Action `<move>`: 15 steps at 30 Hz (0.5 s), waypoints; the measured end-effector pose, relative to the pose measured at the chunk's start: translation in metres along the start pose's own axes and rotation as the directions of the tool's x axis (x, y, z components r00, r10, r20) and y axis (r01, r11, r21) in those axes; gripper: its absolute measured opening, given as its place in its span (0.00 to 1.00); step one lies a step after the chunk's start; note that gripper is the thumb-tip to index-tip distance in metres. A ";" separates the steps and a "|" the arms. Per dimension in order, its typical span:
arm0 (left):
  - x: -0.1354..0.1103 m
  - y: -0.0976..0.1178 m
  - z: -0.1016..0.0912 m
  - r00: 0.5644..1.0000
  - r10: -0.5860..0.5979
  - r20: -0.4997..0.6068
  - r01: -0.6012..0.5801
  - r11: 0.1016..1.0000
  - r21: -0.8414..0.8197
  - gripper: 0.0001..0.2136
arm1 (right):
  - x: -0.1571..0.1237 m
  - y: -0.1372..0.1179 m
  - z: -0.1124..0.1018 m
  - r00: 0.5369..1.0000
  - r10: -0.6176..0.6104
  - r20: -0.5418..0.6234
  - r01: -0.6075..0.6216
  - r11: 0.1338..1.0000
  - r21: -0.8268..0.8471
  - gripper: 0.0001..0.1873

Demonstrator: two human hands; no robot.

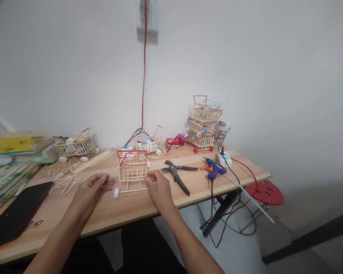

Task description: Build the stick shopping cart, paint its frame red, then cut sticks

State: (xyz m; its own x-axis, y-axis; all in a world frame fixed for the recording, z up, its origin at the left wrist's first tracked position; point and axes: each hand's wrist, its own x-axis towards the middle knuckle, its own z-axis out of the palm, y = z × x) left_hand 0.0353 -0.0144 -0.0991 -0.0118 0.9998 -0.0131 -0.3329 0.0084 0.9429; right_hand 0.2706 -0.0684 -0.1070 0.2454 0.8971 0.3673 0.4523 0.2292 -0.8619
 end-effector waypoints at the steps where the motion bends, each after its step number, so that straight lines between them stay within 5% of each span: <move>1: 0.000 0.000 -0.001 0.999 0.016 -0.030 -0.015 1.000 0.012 0.21 | 0.001 -0.002 0.001 1.000 0.012 -0.006 -0.012 1.000 0.000 0.08; 6: 0.003 0.002 -0.004 0.998 0.013 -0.068 -0.009 0.999 0.053 0.22 | 0.005 -0.012 0.005 0.998 0.052 -0.030 -0.052 0.998 -0.034 0.06; 15: 0.007 -0.003 -0.007 0.999 0.021 -0.024 -0.019 0.993 0.116 0.23 | 0.014 -0.014 0.004 0.995 -0.064 -0.070 0.047 0.973 -0.227 0.04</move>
State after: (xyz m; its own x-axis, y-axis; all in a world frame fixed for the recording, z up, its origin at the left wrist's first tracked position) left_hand 0.0298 -0.0074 -0.1047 -0.0417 0.9991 -0.0008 -0.2209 -0.0084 0.9753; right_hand 0.2645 -0.0573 -0.0907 0.2750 0.8519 0.4456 0.6465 0.1792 -0.7416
